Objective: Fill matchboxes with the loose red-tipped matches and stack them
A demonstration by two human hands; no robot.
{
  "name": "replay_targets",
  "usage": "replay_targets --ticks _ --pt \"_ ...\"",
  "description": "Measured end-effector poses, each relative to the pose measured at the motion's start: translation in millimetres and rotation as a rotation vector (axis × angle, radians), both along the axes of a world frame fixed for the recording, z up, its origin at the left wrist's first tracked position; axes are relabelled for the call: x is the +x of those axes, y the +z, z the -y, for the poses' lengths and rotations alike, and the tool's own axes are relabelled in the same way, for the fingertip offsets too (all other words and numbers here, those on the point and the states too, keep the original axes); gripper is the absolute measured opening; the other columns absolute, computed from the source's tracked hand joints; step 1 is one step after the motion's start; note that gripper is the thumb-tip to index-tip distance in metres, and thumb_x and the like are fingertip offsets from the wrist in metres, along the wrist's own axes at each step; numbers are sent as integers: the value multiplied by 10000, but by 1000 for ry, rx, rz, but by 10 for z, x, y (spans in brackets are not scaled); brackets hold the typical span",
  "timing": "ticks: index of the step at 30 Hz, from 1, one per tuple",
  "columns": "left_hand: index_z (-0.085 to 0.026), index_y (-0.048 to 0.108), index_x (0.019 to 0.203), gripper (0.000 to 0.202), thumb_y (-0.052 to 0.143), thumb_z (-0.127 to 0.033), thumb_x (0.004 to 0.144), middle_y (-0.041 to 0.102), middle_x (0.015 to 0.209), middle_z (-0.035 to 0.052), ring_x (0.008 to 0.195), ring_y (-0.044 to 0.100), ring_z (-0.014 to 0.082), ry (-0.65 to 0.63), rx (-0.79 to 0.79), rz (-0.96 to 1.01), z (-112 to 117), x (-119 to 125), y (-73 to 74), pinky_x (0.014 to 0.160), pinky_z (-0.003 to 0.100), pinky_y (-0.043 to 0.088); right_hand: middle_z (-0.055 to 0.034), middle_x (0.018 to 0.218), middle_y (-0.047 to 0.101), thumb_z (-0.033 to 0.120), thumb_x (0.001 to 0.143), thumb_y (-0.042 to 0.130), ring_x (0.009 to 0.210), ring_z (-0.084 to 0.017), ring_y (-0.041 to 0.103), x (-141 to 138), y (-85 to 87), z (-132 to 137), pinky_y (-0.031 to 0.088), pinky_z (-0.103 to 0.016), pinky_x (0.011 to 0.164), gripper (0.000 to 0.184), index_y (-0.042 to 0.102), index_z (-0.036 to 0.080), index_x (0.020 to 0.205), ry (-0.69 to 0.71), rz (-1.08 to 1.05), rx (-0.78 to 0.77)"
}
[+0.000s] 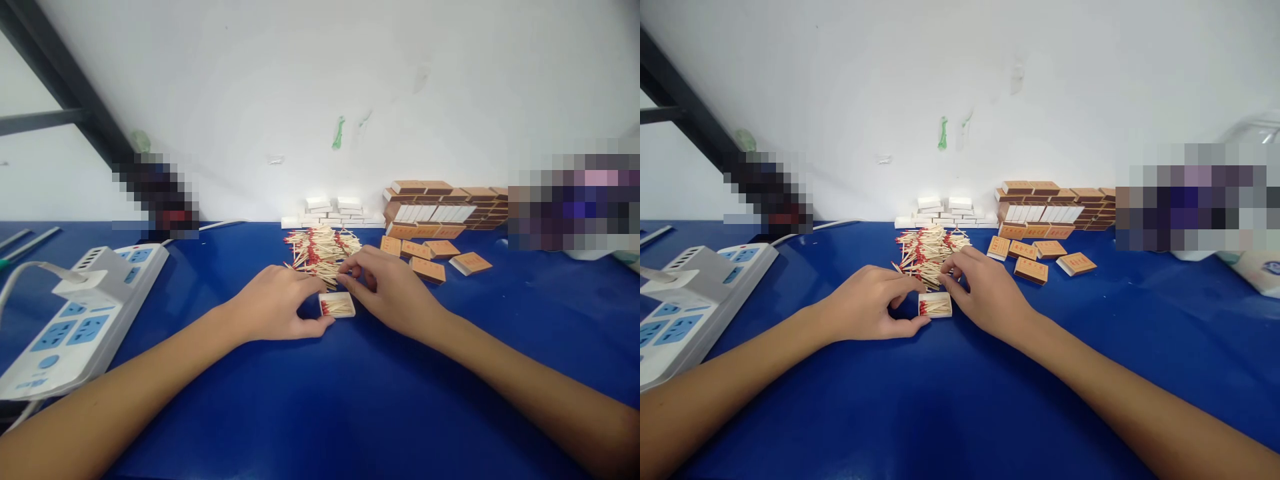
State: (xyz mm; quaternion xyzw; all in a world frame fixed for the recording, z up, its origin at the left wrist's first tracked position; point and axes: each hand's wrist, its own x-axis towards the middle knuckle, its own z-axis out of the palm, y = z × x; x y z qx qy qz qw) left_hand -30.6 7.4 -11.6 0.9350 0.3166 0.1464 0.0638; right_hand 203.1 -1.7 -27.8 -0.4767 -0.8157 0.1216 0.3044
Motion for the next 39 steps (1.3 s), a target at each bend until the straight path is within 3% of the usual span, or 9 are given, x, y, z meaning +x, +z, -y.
replay_targets --ticks 9,15,21,27,30,34,36,39 --pt "-186 682 826 268 699 -452 804 657 688 -19 580 572 140 -72 -23 -18 74 -5 47 574 281 398 -68 970 632 205 989 569 775 -183 591 73 -14 -240 428 -312 691 112 678 182 988 -45 139 130" --pt "-190 657 823 371 701 -557 792 662 693 -14 609 599 161 -73 -10 -58 38 -23 36 586 296 390 -54 912 662 263 969 592 760 -182 598 390 97 -303 417 -301 672 131 714 215 976 4 225 3" --pt "-186 647 795 368 702 -550 800 649 679 -18 594 584 149 -63 -6 -57 24 -27 24 578 287 371 -50 789 666 503 895 673 711 -196 594 252 78 -255 400 -324 625 325 634 211 758 -229 238 -76" --pt "-188 651 799 359 687 -544 822 670 707 -12 616 600 159 -73 8 -73 40 -23 31 591 296 386 -52 855 703 309 843 655 774 -212 627 187 37 -200 424 -330 651 109 650 216 787 -297 287 -200" --pt "-192 654 791 333 686 -521 827 671 702 -16 618 610 159 -69 10 -71 49 -17 40 582 295 378 -46 827 705 259 855 625 741 -205 626 237 63 -195 413 -326 627 105 649 218 761 -306 318 -266" --pt "-189 659 806 334 669 -519 853 678 708 -11 633 634 163 -49 14 -70 44 -17 35 583 291 383 -58 855 695 278 926 588 748 -197 618 248 158 -150 416 -314 632 132 650 206 834 -217 277 -188" --pt "-184 670 842 340 658 -522 872 681 710 -7 642 647 168 -33 17 -70 35 -19 30 589 290 398 -53 878 682 298 955 576 749 -180 608 206 211 -79 424 -299 639 137 643 205 880 -92 205 -129" --pt "-180 654 805 353 662 -527 867 679 696 -4 608 633 159 -26 24 -64 23 -19 28 574 285 397 -29 885 664 268 963 578 731 -152 589 107 255 68 423 -274 636 104 635 217 892 134 172 -158"
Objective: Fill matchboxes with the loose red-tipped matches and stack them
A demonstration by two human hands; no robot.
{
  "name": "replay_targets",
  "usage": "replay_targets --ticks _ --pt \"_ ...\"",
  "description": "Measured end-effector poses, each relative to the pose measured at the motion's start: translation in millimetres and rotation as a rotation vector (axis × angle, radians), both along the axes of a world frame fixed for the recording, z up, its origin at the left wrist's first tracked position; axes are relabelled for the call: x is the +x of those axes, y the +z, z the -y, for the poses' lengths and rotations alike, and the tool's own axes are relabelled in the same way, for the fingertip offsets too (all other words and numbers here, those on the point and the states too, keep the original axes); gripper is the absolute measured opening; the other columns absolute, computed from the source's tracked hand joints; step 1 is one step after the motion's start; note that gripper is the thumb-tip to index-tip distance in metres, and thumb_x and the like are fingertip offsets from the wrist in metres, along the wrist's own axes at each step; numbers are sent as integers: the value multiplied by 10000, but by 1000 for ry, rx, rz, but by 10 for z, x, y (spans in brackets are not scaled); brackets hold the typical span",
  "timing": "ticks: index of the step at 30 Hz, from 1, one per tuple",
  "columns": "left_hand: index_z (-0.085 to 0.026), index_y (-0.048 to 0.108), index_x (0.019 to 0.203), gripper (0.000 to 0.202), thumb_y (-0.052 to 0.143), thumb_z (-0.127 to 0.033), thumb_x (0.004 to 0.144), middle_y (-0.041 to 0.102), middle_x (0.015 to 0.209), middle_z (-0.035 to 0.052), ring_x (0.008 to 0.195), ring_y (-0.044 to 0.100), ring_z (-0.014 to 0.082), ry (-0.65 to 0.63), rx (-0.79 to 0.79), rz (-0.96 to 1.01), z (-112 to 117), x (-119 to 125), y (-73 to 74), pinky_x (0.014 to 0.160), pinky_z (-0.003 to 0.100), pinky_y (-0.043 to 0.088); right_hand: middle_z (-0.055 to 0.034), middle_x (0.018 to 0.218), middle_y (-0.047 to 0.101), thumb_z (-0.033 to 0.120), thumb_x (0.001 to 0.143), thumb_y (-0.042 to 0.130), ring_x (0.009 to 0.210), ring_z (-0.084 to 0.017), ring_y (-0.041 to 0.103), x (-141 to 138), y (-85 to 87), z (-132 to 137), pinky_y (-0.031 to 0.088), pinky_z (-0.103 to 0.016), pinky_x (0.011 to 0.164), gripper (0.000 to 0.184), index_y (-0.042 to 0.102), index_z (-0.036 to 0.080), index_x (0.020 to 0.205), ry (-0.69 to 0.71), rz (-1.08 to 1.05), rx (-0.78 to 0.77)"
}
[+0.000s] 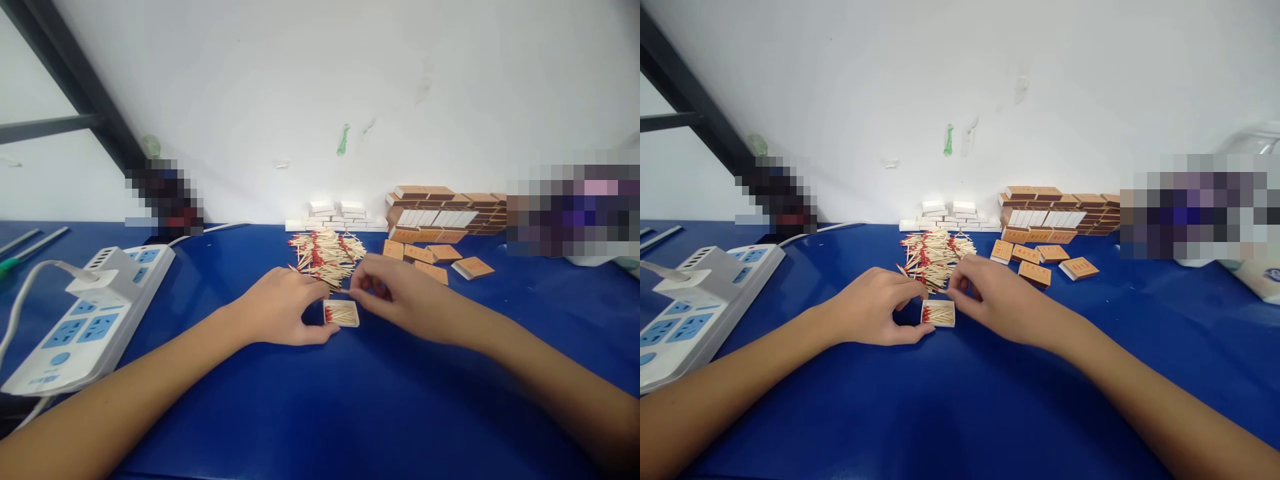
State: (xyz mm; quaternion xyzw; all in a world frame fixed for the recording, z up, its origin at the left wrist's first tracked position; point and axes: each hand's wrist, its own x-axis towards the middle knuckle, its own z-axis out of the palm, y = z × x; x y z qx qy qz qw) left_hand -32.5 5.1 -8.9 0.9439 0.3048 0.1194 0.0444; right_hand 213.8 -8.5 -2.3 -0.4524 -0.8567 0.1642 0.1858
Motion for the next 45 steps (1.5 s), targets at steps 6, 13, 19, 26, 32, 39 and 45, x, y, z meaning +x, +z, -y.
replay_targets --ticks 6,13,19,26,32,39,45 --pt "-178 663 797 369 656 -540 873 687 705 3 613 639 158 -14 19 15 2 -2 -10 574 284 400 -21 839 642 319 981 606 700 -145 567 -74 -33 44 412 -272 610 166 636 219 852 34 -43 -30" --pt "-182 661 808 364 655 -539 879 690 707 -6 635 651 163 -28 30 17 1 -14 -31 582 290 398 -66 932 666 326 945 636 709 -182 573 206 -226 -523 448 -324 659 211 690 192 1098 -184 -50 270" --pt "-179 677 822 372 652 -545 883 692 714 -2 633 645 160 -23 22 3 -2 -6 -15 578 288 395 -109 1057 654 363 973 596 805 -220 618 264 -318 -728 477 -351 717 264 715 192 1137 -167 54 313" --pt "-185 663 804 378 634 -552 892 688 715 2 642 653 165 -27 17 -13 -4 -12 -17 580 295 404 -108 1002 671 337 1012 537 898 -248 640 252 -289 -682 478 -362 780 233 714 186 1000 -151 153 401" --pt "-178 699 864 369 651 -543 885 694 722 0 656 662 175 -13 25 -6 -5 -11 -3 595 304 421 -117 999 654 318 1022 502 878 -247 629 262 -249 -639 468 -360 773 250 697 164 989 -154 211 426" --pt "-185 679 841 384 627 -560 909 687 705 -2 632 646 170 42 52 -12 -49 -26 -22 597 303 410 -75 935 646 361 1002 561 770 -184 596 230 -26 -341 443 -310 687 213 687 197 952 -69 46 323" --pt "-187 662 852 382 646 -567 894 672 681 -13 592 617 159 65 38 0 -50 -24 -9 571 293 384 -41 865 652 320 988 607 723 -159 591 19 42 -26 436 -286 631 161 703 224 901 54 -10 109"
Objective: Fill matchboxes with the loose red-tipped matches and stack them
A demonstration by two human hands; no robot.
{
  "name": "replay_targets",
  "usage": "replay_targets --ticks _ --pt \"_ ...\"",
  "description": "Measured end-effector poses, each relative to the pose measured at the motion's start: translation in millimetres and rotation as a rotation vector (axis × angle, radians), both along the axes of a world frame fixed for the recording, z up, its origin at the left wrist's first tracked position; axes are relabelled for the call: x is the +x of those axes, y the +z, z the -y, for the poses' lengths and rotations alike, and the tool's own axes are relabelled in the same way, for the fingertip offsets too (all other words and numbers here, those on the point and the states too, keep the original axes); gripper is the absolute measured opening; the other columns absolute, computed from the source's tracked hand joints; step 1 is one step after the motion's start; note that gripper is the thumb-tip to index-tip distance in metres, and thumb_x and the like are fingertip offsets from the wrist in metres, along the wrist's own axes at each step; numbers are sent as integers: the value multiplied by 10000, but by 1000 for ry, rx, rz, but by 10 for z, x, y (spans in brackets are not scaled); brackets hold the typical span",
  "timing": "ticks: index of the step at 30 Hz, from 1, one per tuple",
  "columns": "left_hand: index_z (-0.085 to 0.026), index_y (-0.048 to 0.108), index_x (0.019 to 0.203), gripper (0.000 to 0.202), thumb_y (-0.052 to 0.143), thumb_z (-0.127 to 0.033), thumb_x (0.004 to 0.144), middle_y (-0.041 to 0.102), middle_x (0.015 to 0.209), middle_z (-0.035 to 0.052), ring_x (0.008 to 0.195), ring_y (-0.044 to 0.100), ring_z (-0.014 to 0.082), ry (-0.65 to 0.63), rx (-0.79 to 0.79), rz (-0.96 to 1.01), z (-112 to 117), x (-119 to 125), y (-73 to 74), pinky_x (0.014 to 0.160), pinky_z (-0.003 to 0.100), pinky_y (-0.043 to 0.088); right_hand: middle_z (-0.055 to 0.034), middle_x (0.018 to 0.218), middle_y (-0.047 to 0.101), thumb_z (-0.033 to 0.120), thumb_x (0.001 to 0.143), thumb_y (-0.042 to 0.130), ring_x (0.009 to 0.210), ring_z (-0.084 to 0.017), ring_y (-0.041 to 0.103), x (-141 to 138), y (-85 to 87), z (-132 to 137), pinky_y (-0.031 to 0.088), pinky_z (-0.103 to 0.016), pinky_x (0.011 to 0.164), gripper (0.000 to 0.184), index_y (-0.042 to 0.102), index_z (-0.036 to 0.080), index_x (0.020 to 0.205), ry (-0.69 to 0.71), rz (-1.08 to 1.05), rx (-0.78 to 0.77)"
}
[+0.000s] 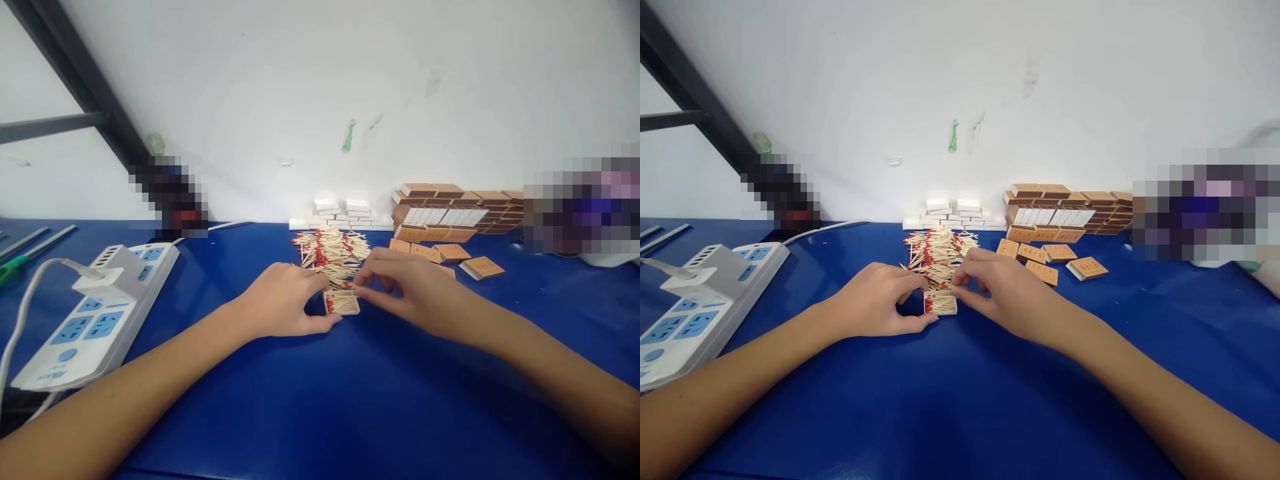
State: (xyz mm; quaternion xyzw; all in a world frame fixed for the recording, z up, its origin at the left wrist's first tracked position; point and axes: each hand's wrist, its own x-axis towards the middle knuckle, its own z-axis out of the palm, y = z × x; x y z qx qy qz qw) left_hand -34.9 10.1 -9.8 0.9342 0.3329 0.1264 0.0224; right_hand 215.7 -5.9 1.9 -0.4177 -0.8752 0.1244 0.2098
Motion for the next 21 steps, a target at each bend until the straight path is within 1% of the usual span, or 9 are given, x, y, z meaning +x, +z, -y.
replay_targets --ticks 2,5,8,11,17,21 --pt "-187 648 827 381 642 -561 897 665 674 -14 583 608 154 -2 -5 11 10 3 9 567 290 380 -46 906 662 284 997 595 775 -164 618 -60 -42 50 455 -285 655 145 700 220 921 48 7 -27" --pt "-188 638 805 369 646 -546 895 659 668 -15 578 602 151 -5 3 21 22 7 11 560 286 372 -62 972 673 269 1007 580 821 -174 643 -98 -92 86 474 -291 674 139 702 212 970 85 16 -17" --pt "-190 638 801 377 646 -556 892 657 670 -16 577 601 148 -7 8 17 22 9 1 560 285 375 -65 984 677 296 1001 606 830 -185 648 -74 -86 91 473 -297 667 129 708 216 1001 68 33 6" --pt "-191 635 800 397 637 -576 893 653 670 -16 579 599 149 0 9 1 17 11 -5 566 287 383 -56 966 677 307 998 620 820 -182 644 -32 -65 77 464 -294 660 124 710 222 987 56 62 -9" --pt "-187 615 783 399 634 -569 896 653 672 -11 586 597 152 -6 7 4 15 12 -3 570 283 379 -44 952 689 225 992 616 832 -173 643 -36 -102 62 463 -286 692 81 678 213 940 76 24 -53" --pt "-184 627 800 392 640 -564 896 656 673 -9 587 603 152 -9 3 -5 14 9 -7 581 279 383 -38 920 691 244 991 616 810 -175 638 -31 -116 50 460 -288 694 67 677 223 972 43 11 -81"
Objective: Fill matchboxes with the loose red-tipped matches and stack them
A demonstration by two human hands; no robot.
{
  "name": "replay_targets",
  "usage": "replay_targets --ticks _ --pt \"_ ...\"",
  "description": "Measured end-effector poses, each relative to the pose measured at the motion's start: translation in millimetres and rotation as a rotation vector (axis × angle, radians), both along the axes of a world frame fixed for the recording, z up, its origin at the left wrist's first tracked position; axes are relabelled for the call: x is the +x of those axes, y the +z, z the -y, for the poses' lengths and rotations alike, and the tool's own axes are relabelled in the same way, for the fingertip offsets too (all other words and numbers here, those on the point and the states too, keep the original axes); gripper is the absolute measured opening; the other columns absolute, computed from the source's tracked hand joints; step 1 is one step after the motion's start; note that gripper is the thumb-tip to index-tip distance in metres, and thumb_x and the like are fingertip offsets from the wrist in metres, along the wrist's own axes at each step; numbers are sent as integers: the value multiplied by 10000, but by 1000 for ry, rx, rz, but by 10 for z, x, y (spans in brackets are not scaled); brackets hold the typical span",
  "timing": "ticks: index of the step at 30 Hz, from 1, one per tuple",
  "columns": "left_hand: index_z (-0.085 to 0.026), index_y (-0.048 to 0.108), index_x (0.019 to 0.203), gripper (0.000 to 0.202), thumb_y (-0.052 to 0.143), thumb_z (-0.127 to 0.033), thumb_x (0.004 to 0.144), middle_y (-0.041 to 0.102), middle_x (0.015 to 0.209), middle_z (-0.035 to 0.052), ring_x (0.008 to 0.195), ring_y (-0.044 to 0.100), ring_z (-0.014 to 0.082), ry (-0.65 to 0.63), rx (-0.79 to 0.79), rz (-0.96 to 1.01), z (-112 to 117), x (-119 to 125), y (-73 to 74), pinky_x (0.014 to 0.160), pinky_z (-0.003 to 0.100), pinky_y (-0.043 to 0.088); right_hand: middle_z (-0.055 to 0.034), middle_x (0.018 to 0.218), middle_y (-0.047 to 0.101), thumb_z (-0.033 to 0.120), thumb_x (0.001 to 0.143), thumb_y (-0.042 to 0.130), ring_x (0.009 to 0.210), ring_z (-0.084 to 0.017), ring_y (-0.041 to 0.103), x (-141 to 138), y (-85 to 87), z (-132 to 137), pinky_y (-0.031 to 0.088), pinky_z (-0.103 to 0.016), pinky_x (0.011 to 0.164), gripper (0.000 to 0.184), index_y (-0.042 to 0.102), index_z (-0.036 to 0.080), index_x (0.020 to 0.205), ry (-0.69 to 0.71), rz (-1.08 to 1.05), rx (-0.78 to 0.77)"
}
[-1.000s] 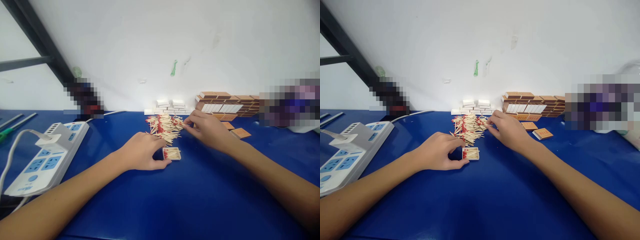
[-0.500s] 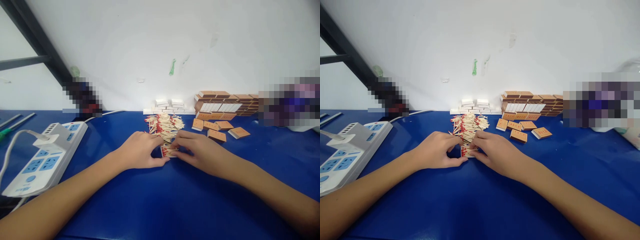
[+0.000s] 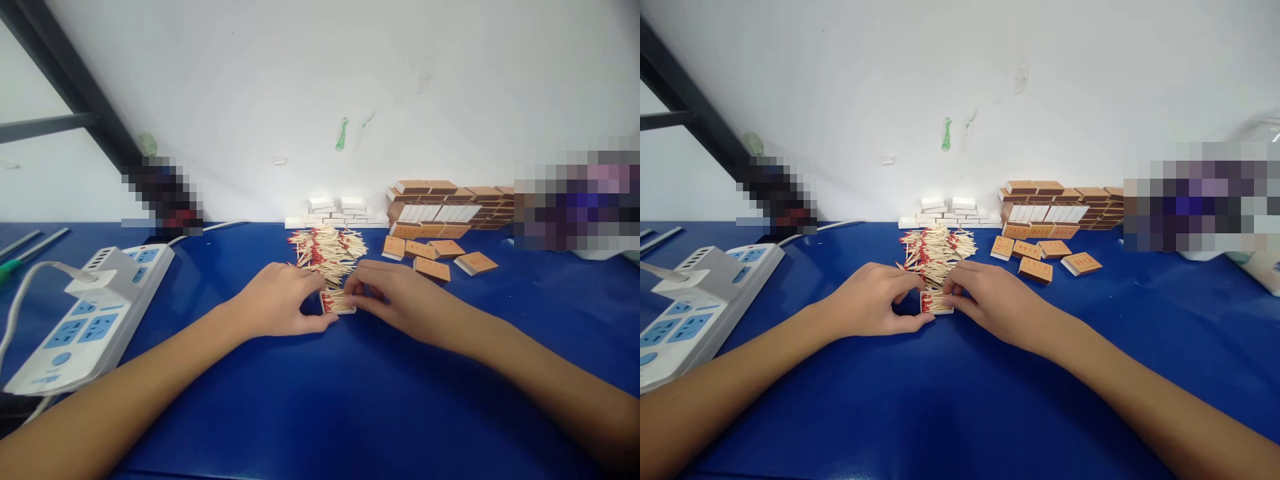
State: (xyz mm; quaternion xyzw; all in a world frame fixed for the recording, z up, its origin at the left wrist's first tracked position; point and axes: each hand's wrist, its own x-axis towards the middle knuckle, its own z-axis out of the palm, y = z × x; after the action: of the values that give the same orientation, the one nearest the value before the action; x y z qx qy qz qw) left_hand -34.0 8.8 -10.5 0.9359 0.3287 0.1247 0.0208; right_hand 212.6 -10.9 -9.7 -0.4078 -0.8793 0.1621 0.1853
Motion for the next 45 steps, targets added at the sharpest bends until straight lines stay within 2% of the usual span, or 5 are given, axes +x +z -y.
replay_targets --ticks 6,18,24,30,45 --pt "-184 640 816 379 648 -554 897 665 683 -12 601 613 151 -13 3 23 -4 -6 -3 590 283 391 -29 899 697 171 962 589 779 -169 626 1 -4 -22 460 -287 698 112 684 227 940 -1 -12 -33" --pt "-186 645 836 371 656 -553 892 657 668 -17 597 616 153 -4 -2 13 4 3 -3 583 278 376 -43 960 682 237 1009 575 851 -177 645 28 -23 -23 481 -294 743 117 667 222 937 34 -37 8" --pt "-179 652 836 364 657 -536 905 667 676 -16 602 626 152 -34 30 30 4 5 -14 583 279 384 -52 969 660 198 1013 544 809 -171 634 13 -58 -17 468 -282 692 116 651 215 969 17 2 111" --pt "-175 659 834 384 648 -551 910 659 662 -18 596 634 152 -35 43 35 -1 1 -37 576 281 398 -57 988 636 221 986 608 767 -174 619 -8 -90 -5 468 -294 664 38 630 198 967 -49 50 238" --pt "-177 672 888 347 663 -523 910 672 682 -25 598 635 144 -46 60 46 -6 3 -33 585 278 421 -41 935 627 239 1023 565 734 -156 608 -42 -103 40 443 -278 635 107 631 195 951 -12 28 207"
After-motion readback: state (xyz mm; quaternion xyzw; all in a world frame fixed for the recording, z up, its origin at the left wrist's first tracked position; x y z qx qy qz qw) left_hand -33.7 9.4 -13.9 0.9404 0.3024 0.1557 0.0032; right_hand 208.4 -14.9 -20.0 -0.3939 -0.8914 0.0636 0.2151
